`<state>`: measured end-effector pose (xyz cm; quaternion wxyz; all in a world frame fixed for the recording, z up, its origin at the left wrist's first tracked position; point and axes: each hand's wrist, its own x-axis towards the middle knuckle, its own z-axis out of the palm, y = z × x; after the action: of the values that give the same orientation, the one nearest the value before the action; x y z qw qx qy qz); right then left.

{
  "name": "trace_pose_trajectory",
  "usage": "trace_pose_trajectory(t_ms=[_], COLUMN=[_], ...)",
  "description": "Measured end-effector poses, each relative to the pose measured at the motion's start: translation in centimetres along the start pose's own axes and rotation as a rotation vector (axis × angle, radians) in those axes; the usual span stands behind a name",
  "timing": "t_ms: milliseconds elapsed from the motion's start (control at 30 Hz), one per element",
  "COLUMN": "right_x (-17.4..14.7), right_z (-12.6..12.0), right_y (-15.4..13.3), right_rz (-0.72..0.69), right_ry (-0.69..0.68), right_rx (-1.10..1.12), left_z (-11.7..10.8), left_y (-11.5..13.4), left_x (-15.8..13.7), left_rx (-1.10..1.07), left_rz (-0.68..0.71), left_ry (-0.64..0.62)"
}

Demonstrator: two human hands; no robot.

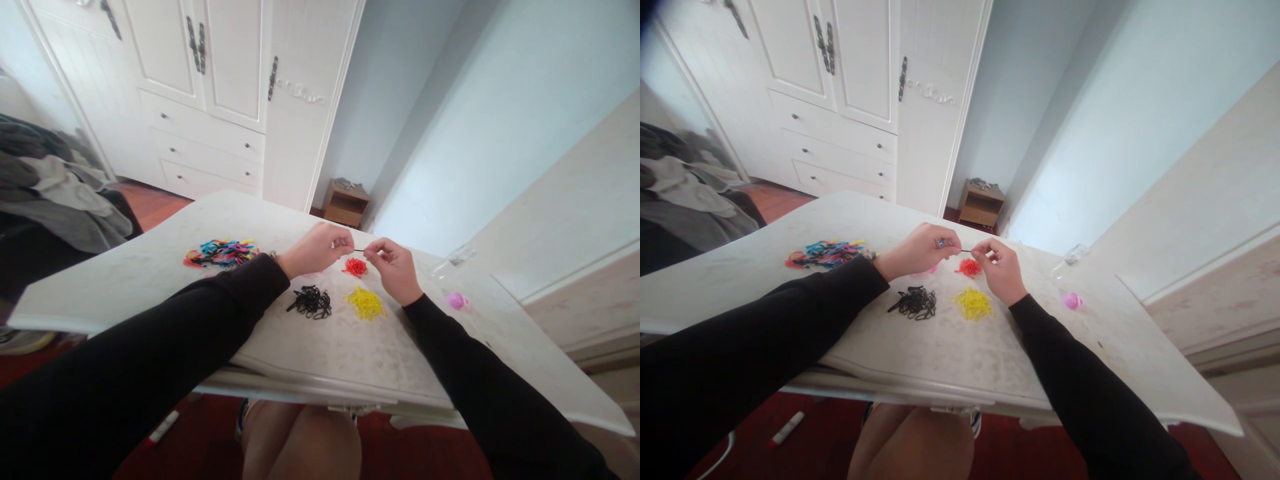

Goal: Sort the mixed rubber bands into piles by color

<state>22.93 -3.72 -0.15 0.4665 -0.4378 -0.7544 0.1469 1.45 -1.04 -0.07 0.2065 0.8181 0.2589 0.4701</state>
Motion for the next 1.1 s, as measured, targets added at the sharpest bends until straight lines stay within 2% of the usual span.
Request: trace_pose_trajectory(t_ms=[100, 200, 300, 500, 667, 767, 900, 1000, 1100], right_x=[0.6, 1.3, 1.3, 0.3, 0.1, -0.3, -1.0, -1.4, -1.6], right_z=[-0.7, -1.8, -1.9, -0.1, -0.5, -0.6, -0.4, 0.0, 0.5], right_y=[0.6, 1.4, 1.8, 0.3, -0.4, -1.2, -3.4, -4.8, -5.2], right_rz=[0.045, 0.041, 0.041, 0.026, -0.012, -0.095, -0.297, -0.395, -0.454], right_ry=[0.086, 0.334, 0.369, 0.151, 0.135, -0.085, -0.438, -0.574, -0.634], right_rx=[0.092, 0.153, 0.166, 0.167, 0.208, 0.179, 0.083, 0.029, -0.002], left_z=[-0.4, -0.9, -1.0, -0.6, -1.0, -1.0, -0.8, -0.7, -0.7], left_y=[-0.5, -1.0, -1.0, -0.2, -0.6, -0.9, -1.0, -1.0, -1.0], left_x=[0.2, 0.5, 0.6, 0.2, 0.2, 0.3, 0.3, 0.2, 0.3], left_rx=[0.019, 0.034, 0.038, 0.010, 0.056, 0.067, 0.056, 0.053, 0.063], left_rz=[0.005, -0.014, -0.024, -0.013, -0.006, -0.017, -0.018, -0.009, -0.007], left_ry=[0.031, 0.070, 0.072, 0.003, 0.077, 0.120, 0.100, 0.092, 0.096])
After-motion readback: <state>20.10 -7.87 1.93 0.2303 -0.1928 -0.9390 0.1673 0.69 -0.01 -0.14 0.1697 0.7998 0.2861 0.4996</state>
